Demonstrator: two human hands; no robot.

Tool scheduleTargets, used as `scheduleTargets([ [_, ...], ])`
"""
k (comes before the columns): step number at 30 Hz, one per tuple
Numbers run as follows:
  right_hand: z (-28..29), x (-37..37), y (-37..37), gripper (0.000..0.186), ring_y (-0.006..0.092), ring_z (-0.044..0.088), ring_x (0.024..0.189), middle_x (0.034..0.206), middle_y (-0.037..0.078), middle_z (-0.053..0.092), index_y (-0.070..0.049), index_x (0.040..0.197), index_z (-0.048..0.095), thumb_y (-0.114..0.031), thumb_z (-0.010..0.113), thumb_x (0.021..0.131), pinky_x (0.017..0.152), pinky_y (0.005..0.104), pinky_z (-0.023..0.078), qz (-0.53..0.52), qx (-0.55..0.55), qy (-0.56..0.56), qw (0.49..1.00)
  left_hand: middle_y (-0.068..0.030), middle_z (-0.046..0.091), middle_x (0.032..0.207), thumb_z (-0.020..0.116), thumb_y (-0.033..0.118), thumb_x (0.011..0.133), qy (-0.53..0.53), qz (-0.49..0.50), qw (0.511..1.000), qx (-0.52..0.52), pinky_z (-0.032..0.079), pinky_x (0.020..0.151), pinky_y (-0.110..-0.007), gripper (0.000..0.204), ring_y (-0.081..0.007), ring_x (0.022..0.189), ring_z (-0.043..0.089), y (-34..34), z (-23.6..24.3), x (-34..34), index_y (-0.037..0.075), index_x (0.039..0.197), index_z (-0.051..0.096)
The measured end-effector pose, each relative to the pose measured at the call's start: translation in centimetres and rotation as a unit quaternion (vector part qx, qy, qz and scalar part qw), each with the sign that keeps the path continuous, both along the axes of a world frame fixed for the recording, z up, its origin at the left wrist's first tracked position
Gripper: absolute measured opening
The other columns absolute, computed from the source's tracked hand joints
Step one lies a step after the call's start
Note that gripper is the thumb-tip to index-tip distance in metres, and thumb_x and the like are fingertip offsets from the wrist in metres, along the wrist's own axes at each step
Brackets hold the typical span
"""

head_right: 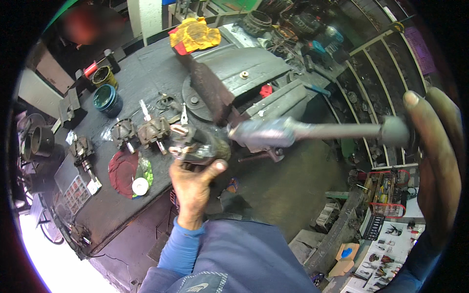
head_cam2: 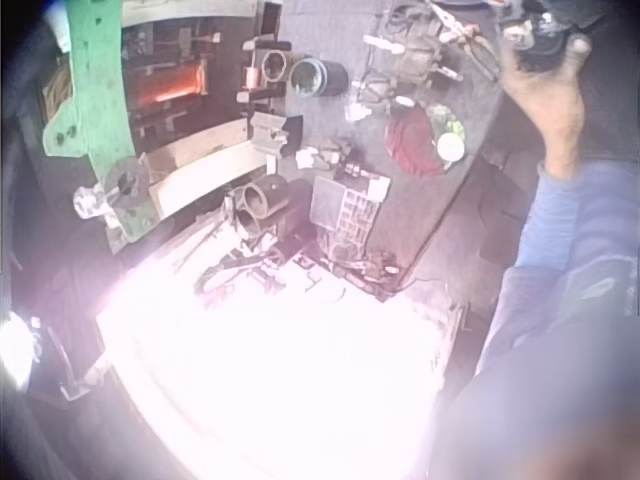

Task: The person uses a soldering iron and pliers to work on a small cylindrical electrical component clamped in a vise. They then move to a bench grinder to smooth the component's surface before returning to the workbench.

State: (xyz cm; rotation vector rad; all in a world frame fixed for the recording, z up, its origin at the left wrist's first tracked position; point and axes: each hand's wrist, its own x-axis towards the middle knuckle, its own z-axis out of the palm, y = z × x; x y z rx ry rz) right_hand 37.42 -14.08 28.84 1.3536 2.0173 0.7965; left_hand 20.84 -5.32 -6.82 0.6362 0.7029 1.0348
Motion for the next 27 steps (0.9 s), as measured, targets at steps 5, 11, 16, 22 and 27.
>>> scheduleTargets([
  [5, -2.1, 3.7, -2.9, 0.047, 0.0321, 0.063, 0.111, 0.12, 0.015, 0.068, -0.004, 0.125, 0.07, 0.007, 0.07, 0.079, 0.098, 0.0423, 0.051, -0.118, 0.084, -0.098, 0.985, -0.0099, 0.072, 0.108, 0.09, -0.004, 0.072, -0.004, 0.006, 1.0, -0.01, 0.055, 0.094, -0.033, 0.052, -0.0175, 0.099, 0.069, 0.2, -1.3, -0.7, -0.003, 0.118, 0.065],
  [11, -5.4, 5.3, -0.8, 0.041, 0.0285, 0.063, 0.099, 0.107, 0.01, 0.072, -0.007, 0.115, 0.077, -0.004, 0.076, 0.074, 0.084, 0.0415, 0.051, 0.001, 0.07, -0.032, 0.997, -0.0126, 0.072, 0.11, 0.089, -0.004, 0.073, -0.01, -0.009, 1.0, -0.016, 0.055, 0.095, -0.034, 0.053, -0.0195, 0.101, 0.069, -0.2, -2.4, -0.8, -0.005, 0.12, 0.064],
  [16, -6.3, 5.2, -0.8, 0.044, 0.0303, 0.064, 0.107, 0.114, 0.01, 0.072, -0.009, 0.12, 0.076, -0.003, 0.075, 0.077, 0.091, 0.0423, 0.051, -0.009, 0.065, -0.013, 0.998, -0.014, 0.072, 0.11, 0.088, -0.004, 0.074, -0.002, -0.01, 1.0, -0.021, 0.056, 0.094, -0.034, 0.051, -0.0201, 0.1, 0.07, -0.4, -2.7, -0.6, -0.006, 0.119, 0.064],
  [22, -6.3, 4.8, -0.1, 0.047, 0.0332, 0.066, 0.11, 0.118, 0.012, 0.072, -0.006, 0.123, 0.075, 0.002, 0.074, 0.077, 0.095, 0.0437, 0.052, -0.011, 0.042, -0.011, 0.999, -0.0147, 0.073, 0.104, 0.088, -0.002, 0.075, -0.018, -0.024, 0.999, -0.033, 0.059, 0.085, -0.033, 0.048, -0.0198, 0.094, 0.071, -0.5, -2.2, -0.5, -0.006, 0.117, 0.064],
  [27, -6.0, 5.1, 0.6, 0.044, 0.0348, 0.066, 0.106, 0.117, 0.015, 0.071, -0.002, 0.122, 0.074, 0.003, 0.072, 0.078, 0.096, 0.0451, 0.052, -0.029, 0.028, -0.014, 0.999, -0.0144, 0.073, 0.103, 0.089, -0.002, 0.075, -0.019, -0.036, 0.999, -0.024, 0.059, 0.08, -0.032, 0.05, -0.0194, 0.092, 0.07, -0.5, -2.4, -0.6, -0.006, 0.117, 0.064],
])
